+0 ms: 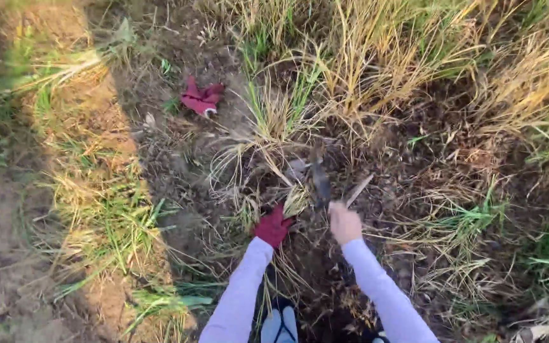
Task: Harvesting tall grass using a sickle by grasping bunches and cutting them at the base.
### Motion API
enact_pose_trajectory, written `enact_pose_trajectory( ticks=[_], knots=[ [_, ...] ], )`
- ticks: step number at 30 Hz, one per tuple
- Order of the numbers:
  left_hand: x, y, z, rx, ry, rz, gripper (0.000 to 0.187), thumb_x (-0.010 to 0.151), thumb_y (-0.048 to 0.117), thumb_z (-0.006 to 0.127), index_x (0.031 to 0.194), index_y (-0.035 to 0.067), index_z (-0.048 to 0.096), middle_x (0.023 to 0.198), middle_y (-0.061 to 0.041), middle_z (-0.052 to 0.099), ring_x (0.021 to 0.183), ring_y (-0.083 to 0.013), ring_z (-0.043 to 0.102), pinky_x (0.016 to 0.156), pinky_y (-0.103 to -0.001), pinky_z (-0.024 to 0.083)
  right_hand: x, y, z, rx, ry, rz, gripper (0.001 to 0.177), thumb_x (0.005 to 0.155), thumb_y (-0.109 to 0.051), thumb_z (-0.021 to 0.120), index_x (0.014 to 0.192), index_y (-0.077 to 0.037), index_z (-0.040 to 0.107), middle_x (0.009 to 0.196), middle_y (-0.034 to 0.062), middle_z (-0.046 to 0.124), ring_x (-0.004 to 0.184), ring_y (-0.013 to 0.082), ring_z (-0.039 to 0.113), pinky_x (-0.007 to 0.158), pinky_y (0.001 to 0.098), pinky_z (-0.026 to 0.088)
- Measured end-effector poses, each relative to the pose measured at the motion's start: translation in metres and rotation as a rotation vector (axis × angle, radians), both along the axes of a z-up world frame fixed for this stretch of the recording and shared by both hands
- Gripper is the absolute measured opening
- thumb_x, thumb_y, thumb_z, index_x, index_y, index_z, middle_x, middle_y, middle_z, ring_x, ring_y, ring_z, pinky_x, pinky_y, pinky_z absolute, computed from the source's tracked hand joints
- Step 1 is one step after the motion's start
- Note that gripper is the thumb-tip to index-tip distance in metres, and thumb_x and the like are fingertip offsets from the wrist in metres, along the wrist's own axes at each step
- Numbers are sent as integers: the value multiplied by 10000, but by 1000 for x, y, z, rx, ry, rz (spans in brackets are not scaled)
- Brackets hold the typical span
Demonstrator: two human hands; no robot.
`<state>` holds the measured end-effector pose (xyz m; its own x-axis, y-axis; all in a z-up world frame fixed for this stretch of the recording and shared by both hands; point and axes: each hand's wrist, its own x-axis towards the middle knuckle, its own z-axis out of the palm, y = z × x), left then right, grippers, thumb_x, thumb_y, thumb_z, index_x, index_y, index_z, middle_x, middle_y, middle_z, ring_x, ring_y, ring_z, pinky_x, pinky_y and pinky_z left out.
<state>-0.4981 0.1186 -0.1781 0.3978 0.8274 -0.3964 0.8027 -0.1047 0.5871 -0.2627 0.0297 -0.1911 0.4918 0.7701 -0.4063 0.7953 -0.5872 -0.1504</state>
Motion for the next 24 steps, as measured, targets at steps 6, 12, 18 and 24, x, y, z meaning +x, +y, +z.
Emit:
enact_pose_trajectory(
  ticks=[6, 12, 18, 24],
  knots=[
    [5, 4, 9, -21, -157, 36, 628, 953, 552, 618, 1480, 239, 485, 1080, -287, 729, 1102, -490, 685, 958, -587, 550, -22, 1, 73, 1130, 364, -523, 337, 1117, -296, 422, 880, -186, 635, 482, -9, 515, 481, 185, 538, 544, 299, 451],
    [8, 12, 44, -137, -112, 54, 562, 946, 581, 599, 1400, 258, 523, 1172, -217, 737, 1172, -418, 674, 1014, -543, 538, -14, -47, -8, -109, 165, -170, 477, 1010, -601, 378, 1060, -172, 581, 995, 156, 788, 1030, 384, 759, 865, 576, 587],
    [0, 14, 32, -274, -174, 155, 689, 907, 649, 625, 1486, 289, 521, 1305, -224, 690, 1298, -438, 592, 1143, -525, 451, 5, -32, 112, 1291, 1032, -756, 131, 987, -135, 540, 899, -72, 614, 475, 86, 489, 413, 171, 471, 425, 237, 318],
    [-2, 4, 34, -282, -150, 187, 769, 855, 712, 691, 1466, 267, 548, 1373, -201, 654, 1342, -444, 550, 1174, -527, 403, -43, -52, 23, -56, 251, -190, 292, 973, -347, 489, 800, -202, 676, 771, 54, 784, 844, 312, 787, 755, 472, 634]
  ],
)
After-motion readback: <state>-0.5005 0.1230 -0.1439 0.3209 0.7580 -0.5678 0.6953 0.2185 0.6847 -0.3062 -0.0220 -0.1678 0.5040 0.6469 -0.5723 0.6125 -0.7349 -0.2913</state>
